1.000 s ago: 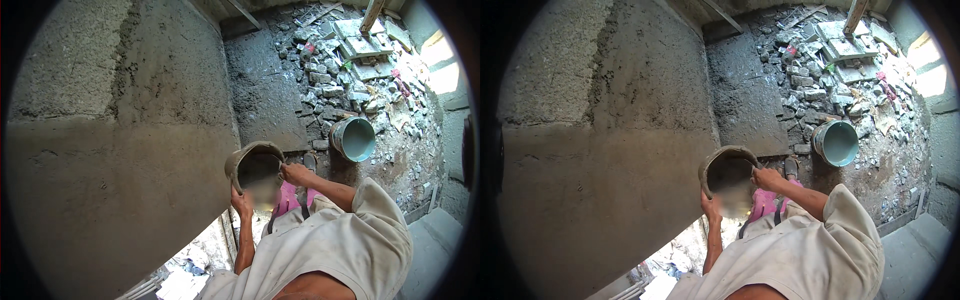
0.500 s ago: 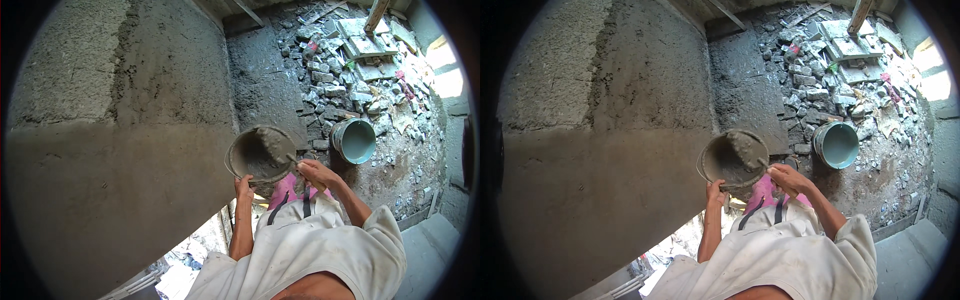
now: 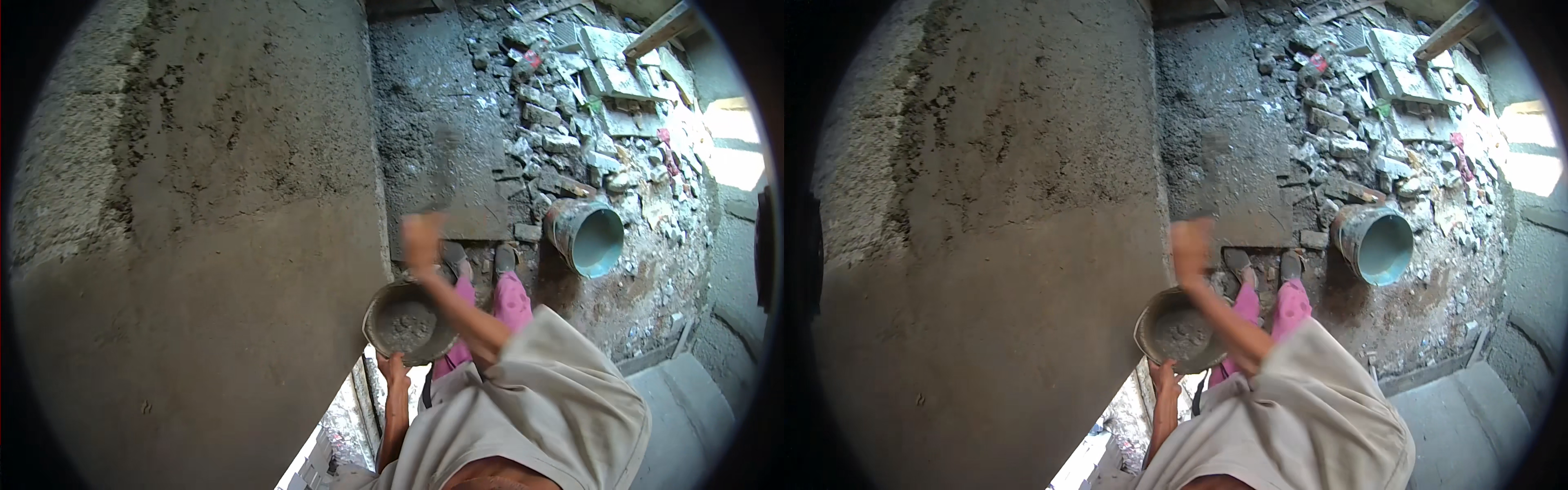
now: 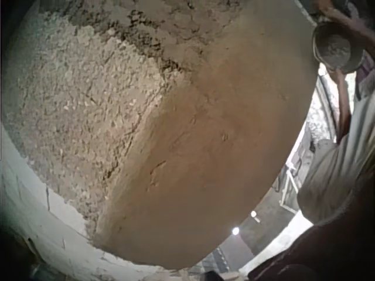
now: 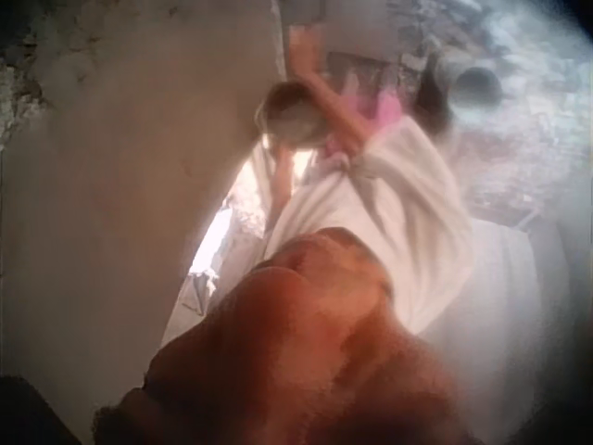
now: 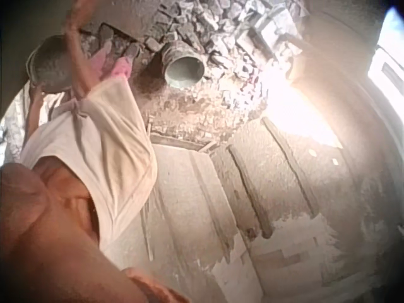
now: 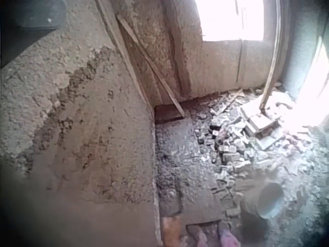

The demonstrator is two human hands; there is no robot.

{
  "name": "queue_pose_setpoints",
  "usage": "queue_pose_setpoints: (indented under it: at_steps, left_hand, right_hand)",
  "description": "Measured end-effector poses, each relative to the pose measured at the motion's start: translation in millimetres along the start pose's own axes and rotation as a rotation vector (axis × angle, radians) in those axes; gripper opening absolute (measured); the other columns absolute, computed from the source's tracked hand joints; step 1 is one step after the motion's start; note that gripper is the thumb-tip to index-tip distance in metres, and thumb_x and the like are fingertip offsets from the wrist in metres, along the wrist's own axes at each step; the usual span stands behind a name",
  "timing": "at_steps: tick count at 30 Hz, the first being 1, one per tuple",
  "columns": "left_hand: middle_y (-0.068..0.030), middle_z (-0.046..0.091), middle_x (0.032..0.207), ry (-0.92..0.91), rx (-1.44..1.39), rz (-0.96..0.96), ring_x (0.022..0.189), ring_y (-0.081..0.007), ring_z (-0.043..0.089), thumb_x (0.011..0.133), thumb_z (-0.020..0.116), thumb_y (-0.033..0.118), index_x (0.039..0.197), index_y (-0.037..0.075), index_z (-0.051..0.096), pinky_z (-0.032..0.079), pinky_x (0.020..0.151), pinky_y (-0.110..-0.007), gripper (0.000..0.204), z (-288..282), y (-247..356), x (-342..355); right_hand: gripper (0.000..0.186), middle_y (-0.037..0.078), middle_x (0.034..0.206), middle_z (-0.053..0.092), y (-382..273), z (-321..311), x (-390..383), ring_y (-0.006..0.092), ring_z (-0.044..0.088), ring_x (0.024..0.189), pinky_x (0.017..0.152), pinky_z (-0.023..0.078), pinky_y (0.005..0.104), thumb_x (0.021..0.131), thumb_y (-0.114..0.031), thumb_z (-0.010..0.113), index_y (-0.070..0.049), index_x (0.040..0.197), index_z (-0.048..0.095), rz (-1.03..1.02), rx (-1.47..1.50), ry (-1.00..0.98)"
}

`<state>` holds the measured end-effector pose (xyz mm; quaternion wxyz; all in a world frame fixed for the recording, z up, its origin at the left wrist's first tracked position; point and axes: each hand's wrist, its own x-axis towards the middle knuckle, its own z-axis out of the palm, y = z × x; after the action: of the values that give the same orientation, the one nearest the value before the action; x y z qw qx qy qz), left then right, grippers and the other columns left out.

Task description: The person scoops mortar from a bucket with a trowel, spreads it onto a wall, and then levels the wet surface using a long straight board.

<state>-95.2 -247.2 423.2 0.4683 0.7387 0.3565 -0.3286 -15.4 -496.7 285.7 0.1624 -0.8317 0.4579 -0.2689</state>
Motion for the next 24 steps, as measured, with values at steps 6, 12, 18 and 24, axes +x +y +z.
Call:
queue_pose_setpoints:
  at_steps: [6, 12, 18, 24]
  left_hand:
    - [-0.0095, 0.049, 0.130, 0.059, -0.170, -0.065, 0.112, -0.0291, 0.055, 0.074, 0.055, -0.007, 0.136, 0.018, 0.040, 0.056, 0.082, -0.046, 0.068, -44.4, -19.1, 23.2]
    - [-0.0092, 0.046, 0.131, 0.023, -0.289, -0.094, 0.117, -0.0322, 0.051, 0.066, 0.059, -0.006, 0.136, 0.022, 0.039, 0.050, 0.086, -0.057, 0.078, -22.0, 15.3, 30.8]
    - [-0.0041, 0.042, 0.141, -0.001, -0.154, -0.023, 0.125, -0.0336, 0.044, 0.069, 0.059, -0.005, 0.142, 0.026, 0.034, 0.046, 0.088, -0.059, 0.083, 20.6, 40.1, 40.4]
    - [-0.0146, 0.050, 0.134, -0.160, 0.083, 0.492, 0.116, -0.0245, 0.052, 0.074, 0.054, -0.005, 0.140, 0.002, 0.039, 0.042, 0.097, -0.034, 0.069, 58.9, 87.3, 17.3]
  right_hand:
    - [0.043, 0.017, 0.089, 0.058, -296.1, -225.2, 76.7, 0.0251, 0.059, 0.080, 0.069, 0.048, 0.0387, 0.088, -0.030, 0.068, -0.007, 0.115, 0.044, 0.433, 1.535, -0.713]
    - [0.045, 0.014, 0.089, 0.056, -165.1, -234.0, 102.6, 0.0196, 0.056, 0.078, 0.067, 0.048, 0.0348, 0.086, -0.026, 0.072, -0.006, 0.116, 0.047, -0.010, 1.182, -0.889]
    - [0.045, 0.022, 0.089, 0.065, 18.2, -234.1, 65.9, 0.0412, 0.065, 0.084, 0.073, 0.051, 0.0493, 0.091, -0.039, 0.059, -0.005, 0.120, 0.051, 0.234, 0.491, -0.984]
    - [0.030, 0.020, 0.095, 0.063, 49.6, -246.6, 18.8, 0.0379, 0.066, 0.081, 0.069, 0.051, 0.0509, 0.093, -0.033, 0.055, -0.007, 0.108, 0.049, -0.077, -0.116, -1.126]
